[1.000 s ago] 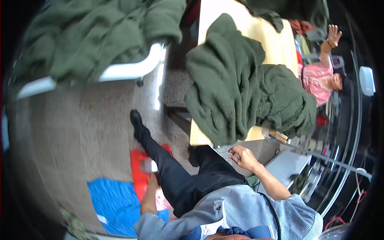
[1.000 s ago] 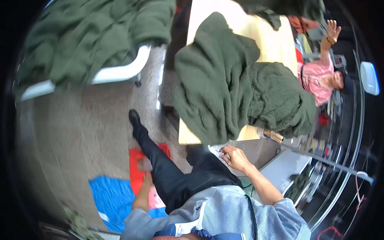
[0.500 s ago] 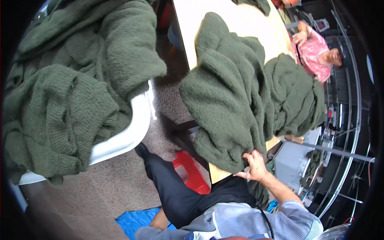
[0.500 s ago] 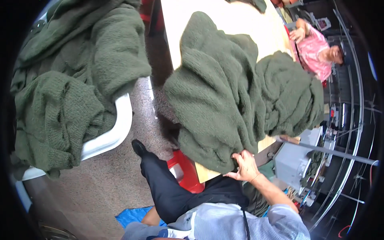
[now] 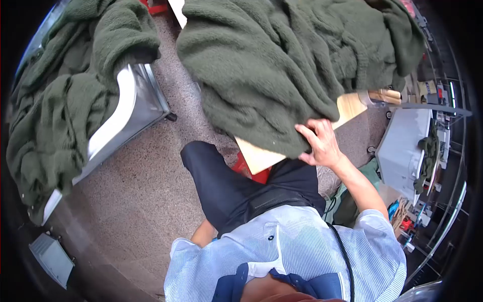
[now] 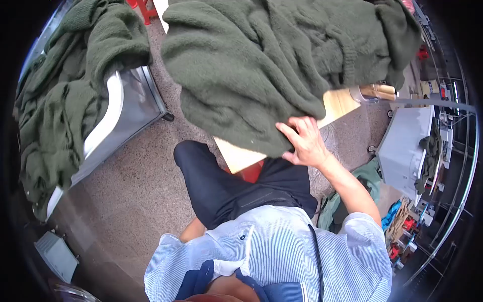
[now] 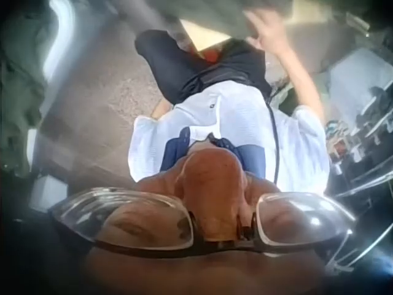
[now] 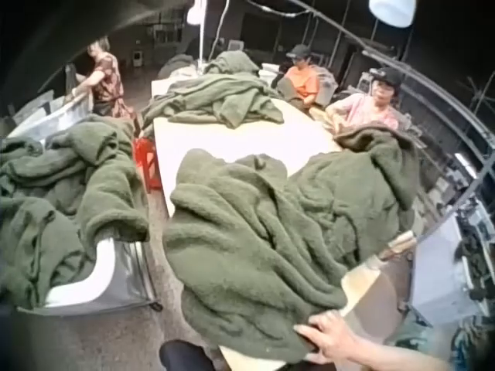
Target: Inspecting a knitted garment and removing small threads or lint by hand.
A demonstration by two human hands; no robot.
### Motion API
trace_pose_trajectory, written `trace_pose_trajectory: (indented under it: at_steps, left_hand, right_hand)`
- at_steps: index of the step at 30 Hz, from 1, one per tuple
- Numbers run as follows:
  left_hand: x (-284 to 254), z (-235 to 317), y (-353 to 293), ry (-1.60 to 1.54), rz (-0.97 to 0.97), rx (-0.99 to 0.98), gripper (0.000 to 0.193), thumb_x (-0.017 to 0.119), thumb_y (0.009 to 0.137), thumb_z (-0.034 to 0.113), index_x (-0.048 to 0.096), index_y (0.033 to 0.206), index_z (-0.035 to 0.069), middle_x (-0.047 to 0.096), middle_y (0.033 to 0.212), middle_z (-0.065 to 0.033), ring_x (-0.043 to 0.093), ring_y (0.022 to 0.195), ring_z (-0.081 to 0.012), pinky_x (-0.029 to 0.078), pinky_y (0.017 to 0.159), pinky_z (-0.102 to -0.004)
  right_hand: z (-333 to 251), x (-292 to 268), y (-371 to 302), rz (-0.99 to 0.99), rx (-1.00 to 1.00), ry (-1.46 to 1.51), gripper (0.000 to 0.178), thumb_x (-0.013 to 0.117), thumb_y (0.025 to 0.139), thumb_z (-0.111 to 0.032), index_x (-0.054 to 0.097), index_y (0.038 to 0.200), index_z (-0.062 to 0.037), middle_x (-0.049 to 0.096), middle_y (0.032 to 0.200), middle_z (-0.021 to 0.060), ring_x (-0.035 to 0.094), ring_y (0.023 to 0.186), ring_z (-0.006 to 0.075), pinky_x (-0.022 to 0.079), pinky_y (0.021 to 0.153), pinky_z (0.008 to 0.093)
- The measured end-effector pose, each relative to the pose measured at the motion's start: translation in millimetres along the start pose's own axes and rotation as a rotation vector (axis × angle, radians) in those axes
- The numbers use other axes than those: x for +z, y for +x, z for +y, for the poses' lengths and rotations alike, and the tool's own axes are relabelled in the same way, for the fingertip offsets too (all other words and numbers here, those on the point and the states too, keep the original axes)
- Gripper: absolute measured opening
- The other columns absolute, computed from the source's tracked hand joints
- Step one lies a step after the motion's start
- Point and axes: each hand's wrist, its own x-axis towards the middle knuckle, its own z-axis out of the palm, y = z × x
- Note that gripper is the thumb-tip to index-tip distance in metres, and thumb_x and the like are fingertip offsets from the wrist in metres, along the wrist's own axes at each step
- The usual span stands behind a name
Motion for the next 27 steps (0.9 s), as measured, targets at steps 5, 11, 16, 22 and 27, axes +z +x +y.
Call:
trace_pose_trajectory:
  at_steps: [5,11,16,22,27]
  left_hand:
    - [-9.6,-62.1,20.4,-0.695,0.087,-0.043,0.035,0.061,0.115,0.033,0.076,0.128,0.004,0.076,0.123,-0.0075,0.070,0.109,-0.0185,0.057,0.096,-0.0376]
    - [-48.8,132.1,-9.4,-0.420,0.585,0.558,0.037,0.076,0.109,0.022,0.074,0.140,0.003,0.076,0.129,-0.0056,0.069,0.120,-0.0146,0.056,0.108,-0.0352]
    - [27.6,302.8,-117.3,0.190,0.521,1.202,0.051,0.090,0.091,0.016,0.075,0.139,0.006,0.075,0.137,-0.0148,0.070,0.132,-0.0297,0.053,0.114,-0.0420]
    - [94.5,386.3,-153.3,0.548,0.422,1.553,0.051,0.082,0.088,0.017,0.072,0.137,0.012,0.074,0.138,-0.0110,0.063,0.141,-0.0334,0.039,0.121,-0.0555]
    - [80.3,432.2,-179.6,0.256,0.500,1.640,0.031,0.066,0.088,0.003,0.075,0.117,0.005,0.080,0.112,-0.0139,0.074,0.112,-0.0358,0.049,0.108,-0.0494]
  right_hand:
    - [-9.2,7.5,-12.9,0.088,-0.040,-0.045,0.099,0.089,0.061,-0.012,0.063,0.156,-0.0127,0.058,0.136,0.0131,0.059,0.121,0.0360,0.047,0.103,0.0502]
    - [-1.7,5.7,-53.0,0.251,-0.156,-0.049,0.080,0.082,0.063,0.001,0.070,0.142,-0.0047,0.069,0.137,0.0144,0.068,0.119,0.0377,0.055,0.103,0.0485]
    - [-19.1,-1.2,-62.4,0.261,-0.066,0.060,0.043,0.072,0.075,0.005,0.074,0.118,-0.0019,0.077,0.126,0.0107,0.070,0.119,0.0331,0.056,0.099,0.0448]
    - [-65.5,-55.5,-54.5,0.256,0.094,0.568,0.025,0.068,0.091,0.001,0.071,0.116,0.0023,0.077,0.104,0.0176,0.077,0.100,0.0291,0.057,0.091,0.0392]
    - [-88.8,-126.4,-62.5,0.315,-0.010,0.685,0.019,0.068,0.102,0.004,0.071,0.121,0.0028,0.073,0.101,0.0002,0.065,0.099,0.0082,0.053,0.090,0.0276]
